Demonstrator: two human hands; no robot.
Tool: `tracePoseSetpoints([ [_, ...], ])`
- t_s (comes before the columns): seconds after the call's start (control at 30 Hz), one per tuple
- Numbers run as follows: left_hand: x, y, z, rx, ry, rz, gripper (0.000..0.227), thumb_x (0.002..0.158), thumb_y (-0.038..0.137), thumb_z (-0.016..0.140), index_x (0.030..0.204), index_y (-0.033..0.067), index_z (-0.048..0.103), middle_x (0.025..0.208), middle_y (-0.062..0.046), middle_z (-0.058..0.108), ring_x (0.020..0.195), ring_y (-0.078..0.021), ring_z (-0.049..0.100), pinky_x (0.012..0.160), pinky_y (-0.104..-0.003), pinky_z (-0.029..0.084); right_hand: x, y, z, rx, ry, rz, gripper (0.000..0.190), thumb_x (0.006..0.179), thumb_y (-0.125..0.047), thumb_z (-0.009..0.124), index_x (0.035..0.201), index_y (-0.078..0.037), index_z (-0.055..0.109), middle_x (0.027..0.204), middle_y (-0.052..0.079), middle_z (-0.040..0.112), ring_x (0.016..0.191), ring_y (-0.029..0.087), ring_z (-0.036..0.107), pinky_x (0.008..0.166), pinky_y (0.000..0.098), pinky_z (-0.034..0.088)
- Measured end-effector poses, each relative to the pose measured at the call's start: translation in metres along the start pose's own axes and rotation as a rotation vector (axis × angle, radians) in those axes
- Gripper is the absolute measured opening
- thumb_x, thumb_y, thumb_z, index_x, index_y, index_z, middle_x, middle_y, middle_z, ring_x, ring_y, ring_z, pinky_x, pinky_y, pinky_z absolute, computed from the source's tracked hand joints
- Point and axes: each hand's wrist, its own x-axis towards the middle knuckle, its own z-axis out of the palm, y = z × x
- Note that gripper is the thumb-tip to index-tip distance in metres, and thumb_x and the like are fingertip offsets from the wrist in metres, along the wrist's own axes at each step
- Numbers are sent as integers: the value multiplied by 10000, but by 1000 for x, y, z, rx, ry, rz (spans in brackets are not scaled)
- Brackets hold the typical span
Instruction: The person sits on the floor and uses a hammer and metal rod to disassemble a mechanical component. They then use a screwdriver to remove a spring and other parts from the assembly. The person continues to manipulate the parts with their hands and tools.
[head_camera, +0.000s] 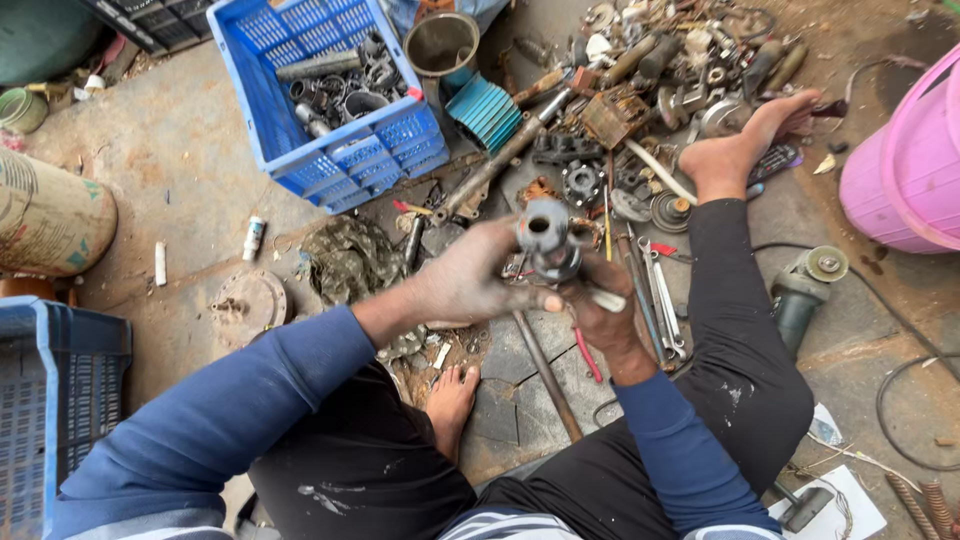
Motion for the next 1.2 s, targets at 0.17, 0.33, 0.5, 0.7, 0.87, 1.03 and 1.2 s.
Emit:
tracePoseSetpoints([
  [0.17,-1,2,15,-23,-11,-34,640,860,534,786,1294,89,630,1231,-116,744,1199,-302,739,1034,-419,589,-22,29,5,181,23,112,340,1000,-274,740,1253,-56,674,1177,61,725,1092,171,680,947,336,570],
  [0.33,-2,4,22,171,28,53,773,777,538,817,1311,37,570,1121,-161,707,1084,-356,696,931,-474,560,-21,30,4,-187,-137,66,367,977,-369,716,1207,-84,710,1162,9,762,1099,139,755,941,305,646],
  [0.5,-5,0,38,61,-4,-97,714,854,610,695,1308,73,571,1051,-118,734,1034,-298,735,946,-481,557,-17,6,28,804,-145,211,634,922,-408,809,1364,-21,569,1296,81,666,1267,215,624,1137,410,503],
  [0.7,1,-10,45,222,54,-96,620,942,630,595,1163,52,632,864,-106,731,877,-280,761,921,-510,546,-20,9,34,725,-248,215,717,956,-501,767,1436,-35,511,1372,74,581,1354,239,538,1205,455,456],
  [0.87,6,-8,21,404,24,-379,523,947,505,584,1129,15,584,703,-151,693,708,-341,743,668,-478,596,-7,14,9,201,-311,182,689,975,-730,497,1276,-124,631,1340,-4,598,1281,167,587,1136,379,490],
  [1.03,-1,1,10,684,-107,-367,482,952,491,634,1061,25,577,735,-179,692,710,-382,717,623,-514,567,14,-11,-11,586,60,110,778,864,-525,825,1410,-40,557,1376,118,584,1268,263,562,1101,483,474],
  [1.2,-9,-7,22,895,-287,-363,382,943,389,636,1069,33,580,714,-129,698,677,-317,715,650,-458,551,22,-47,-23,-382,232,-167,723,868,-492,798,1397,-58,567,1352,114,620,1261,264,606,1124,439,503],
])
